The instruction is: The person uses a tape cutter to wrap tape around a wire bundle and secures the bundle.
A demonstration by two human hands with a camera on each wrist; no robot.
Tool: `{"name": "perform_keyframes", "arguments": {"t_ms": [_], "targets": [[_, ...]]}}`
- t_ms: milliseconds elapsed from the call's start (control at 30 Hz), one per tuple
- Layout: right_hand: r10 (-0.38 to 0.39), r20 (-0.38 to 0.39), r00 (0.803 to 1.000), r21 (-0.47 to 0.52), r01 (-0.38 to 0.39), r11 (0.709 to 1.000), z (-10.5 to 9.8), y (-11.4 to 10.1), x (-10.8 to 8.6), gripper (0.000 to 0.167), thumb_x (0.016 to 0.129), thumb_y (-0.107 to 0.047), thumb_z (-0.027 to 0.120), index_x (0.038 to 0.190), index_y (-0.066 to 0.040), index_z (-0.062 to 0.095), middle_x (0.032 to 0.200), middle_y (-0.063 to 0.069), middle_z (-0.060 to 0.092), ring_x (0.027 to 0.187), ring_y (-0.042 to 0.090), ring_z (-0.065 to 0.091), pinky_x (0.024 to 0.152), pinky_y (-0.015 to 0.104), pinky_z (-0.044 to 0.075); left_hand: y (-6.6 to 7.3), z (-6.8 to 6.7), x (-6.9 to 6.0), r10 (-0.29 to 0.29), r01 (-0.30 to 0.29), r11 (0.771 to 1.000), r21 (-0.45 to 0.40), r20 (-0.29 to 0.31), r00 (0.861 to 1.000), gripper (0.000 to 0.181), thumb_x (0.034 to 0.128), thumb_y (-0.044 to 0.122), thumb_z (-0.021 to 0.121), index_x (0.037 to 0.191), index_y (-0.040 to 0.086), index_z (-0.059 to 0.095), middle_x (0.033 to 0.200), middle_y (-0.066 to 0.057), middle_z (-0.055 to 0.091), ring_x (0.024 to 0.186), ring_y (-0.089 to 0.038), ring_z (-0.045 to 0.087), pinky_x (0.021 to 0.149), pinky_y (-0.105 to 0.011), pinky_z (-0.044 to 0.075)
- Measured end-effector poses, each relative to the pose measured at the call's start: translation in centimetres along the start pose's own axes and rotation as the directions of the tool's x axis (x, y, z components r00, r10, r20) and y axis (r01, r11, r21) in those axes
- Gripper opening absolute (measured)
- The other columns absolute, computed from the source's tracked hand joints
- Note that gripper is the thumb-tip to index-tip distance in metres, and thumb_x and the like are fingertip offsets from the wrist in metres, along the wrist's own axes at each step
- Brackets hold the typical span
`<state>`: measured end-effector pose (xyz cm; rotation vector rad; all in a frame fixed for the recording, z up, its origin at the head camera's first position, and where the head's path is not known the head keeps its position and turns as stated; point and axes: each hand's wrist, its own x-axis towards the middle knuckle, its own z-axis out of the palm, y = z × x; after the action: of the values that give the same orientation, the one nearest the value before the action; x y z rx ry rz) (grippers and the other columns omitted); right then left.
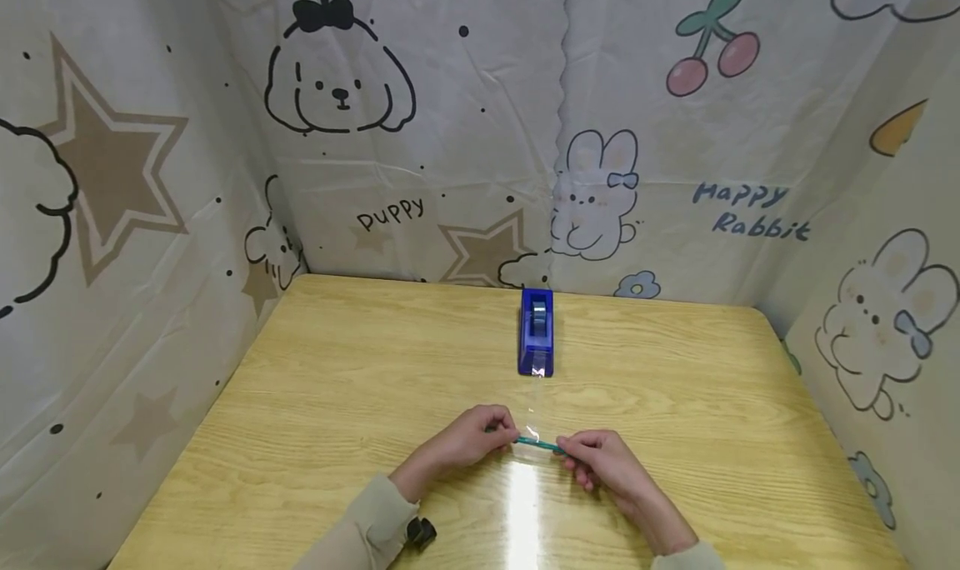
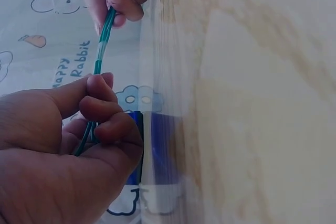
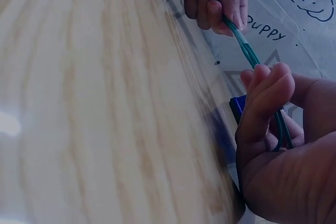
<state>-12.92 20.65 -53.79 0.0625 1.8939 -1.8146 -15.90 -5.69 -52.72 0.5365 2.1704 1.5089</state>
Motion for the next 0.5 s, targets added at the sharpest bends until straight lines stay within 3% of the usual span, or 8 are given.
{"name": "perform_keyframes", "arguments": {"t_ms": [200, 500], "targets": [[-0.030, 0.004, 1.000, 0.031, 0.030, 0.999, -0.32, 0.16, 0.18, 0.024, 0.097, -0.015, 0.073, 0.100, 0.009, 0.073, 0.070, -0.003, 0.066, 0.056, 0.003, 0.055, 0.052, 0.017, 0.046, -0.17, -0.01, 0.12, -0.030, 0.030, 0.999, -0.013, 0.001, 1.000, 0.025, 0.1063, 0.020, 0.060, 0.096, 0.000, 0.069, 0.087, -0.015, 0.069, 0.076, -0.014, 0.056, 0.066, -0.021, 0.044], [-0.086, 0.037, 0.996, 0.021, 0.085, 0.996, -0.62, -0.09, 0.15, 0.033, 0.097, -0.010, 0.072, 0.110, 0.021, 0.067, 0.073, -0.001, 0.067, 0.061, 0.004, 0.059, 0.058, 0.019, 0.053, -0.45, -0.18, 0.34, -0.070, 0.070, 0.997, -0.013, 0.003, 0.998, 0.032, 0.1075, 0.023, 0.058, 0.092, 0.000, 0.073, 0.081, -0.013, 0.070, 0.066, -0.013, 0.052, 0.058, -0.020, 0.042]]}}
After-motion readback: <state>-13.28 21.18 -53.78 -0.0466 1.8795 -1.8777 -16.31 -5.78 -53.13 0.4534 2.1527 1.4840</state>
